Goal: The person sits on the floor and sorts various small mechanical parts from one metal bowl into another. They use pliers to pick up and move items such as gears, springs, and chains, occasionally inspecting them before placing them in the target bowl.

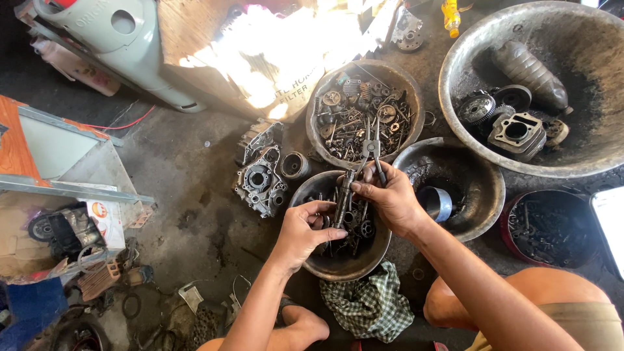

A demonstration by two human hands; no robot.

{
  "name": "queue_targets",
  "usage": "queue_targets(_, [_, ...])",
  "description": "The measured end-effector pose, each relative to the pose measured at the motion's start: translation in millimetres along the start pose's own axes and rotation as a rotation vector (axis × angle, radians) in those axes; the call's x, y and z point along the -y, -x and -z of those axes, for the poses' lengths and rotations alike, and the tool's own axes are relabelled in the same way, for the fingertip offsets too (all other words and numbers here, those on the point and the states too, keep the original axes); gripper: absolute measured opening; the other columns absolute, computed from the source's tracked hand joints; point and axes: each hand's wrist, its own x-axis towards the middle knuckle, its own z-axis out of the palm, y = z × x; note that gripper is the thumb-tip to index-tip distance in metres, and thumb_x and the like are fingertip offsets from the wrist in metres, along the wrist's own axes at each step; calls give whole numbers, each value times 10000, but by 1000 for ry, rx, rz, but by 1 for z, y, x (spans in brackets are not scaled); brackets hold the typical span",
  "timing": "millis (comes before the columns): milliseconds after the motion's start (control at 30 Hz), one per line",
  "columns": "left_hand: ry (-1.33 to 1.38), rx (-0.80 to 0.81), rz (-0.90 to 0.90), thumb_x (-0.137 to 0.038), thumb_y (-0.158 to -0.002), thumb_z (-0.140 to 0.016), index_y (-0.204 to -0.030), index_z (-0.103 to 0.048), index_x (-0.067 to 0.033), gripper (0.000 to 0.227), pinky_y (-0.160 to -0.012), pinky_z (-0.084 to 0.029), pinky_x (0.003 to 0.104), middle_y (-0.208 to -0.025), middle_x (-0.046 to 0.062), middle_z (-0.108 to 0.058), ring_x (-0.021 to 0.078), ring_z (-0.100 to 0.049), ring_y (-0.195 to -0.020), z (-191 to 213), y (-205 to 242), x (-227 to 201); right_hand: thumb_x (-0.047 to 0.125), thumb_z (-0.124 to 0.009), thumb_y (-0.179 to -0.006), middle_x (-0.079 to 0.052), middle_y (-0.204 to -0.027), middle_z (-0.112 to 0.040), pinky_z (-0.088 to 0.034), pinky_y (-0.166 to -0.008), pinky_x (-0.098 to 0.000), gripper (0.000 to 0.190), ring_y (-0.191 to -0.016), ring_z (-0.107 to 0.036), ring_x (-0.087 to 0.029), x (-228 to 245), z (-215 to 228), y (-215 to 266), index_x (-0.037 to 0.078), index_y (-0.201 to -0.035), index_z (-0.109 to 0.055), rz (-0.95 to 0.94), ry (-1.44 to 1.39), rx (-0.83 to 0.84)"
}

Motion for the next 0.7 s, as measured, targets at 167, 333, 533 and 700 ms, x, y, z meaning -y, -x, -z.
queue_targets(167, [-5, 25, 17, -8, -560, -979, -1055, -788, -2, 530, -515, -369, 136, -858, 41, -755, -5, -459, -565, -1, 2, -6, -56, -850, -783, -73, -644, -632, -566, -596, -220, 290, -600, -684, -145, 1, -3, 0, 26, -844, -578, -10, -9, 18])
queue_targets(333, [-19, 35, 13, -11, -550, -989, -1039, -787, -5, 529, -513, -354, 140, -844, 40, -753, -3, -452, -560, 0, 1, -5, -53, -852, -783, -65, -651, -621, -568, -604, -229, 289, -609, -673, -137, 3, -5, 2, 26, -841, -580, -10, 2, 17])
queue_targets(533, [-20, 39, 10, -19, -545, -998, -1030, -782, -2, 531, -506, -345, 139, -834, 37, -744, 0, -460, -553, -2, 4, -10, -43, -847, -783, -62, -645, -610, -560, -595, -230, 283, -602, -650, -130, 19, -18, 10, 27, -826, -576, 0, 0, 16])
queue_targets(700, [-25, 39, 0, -24, -544, -998, -1020, -775, -4, 526, -512, -347, 139, -831, 38, -736, 7, -479, -556, -3, 4, -13, -44, -835, -786, -36, -636, -595, -562, -590, -222, 288, -592, -639, -112, 31, -27, 15, 38, -822, -561, 10, -10, 20])
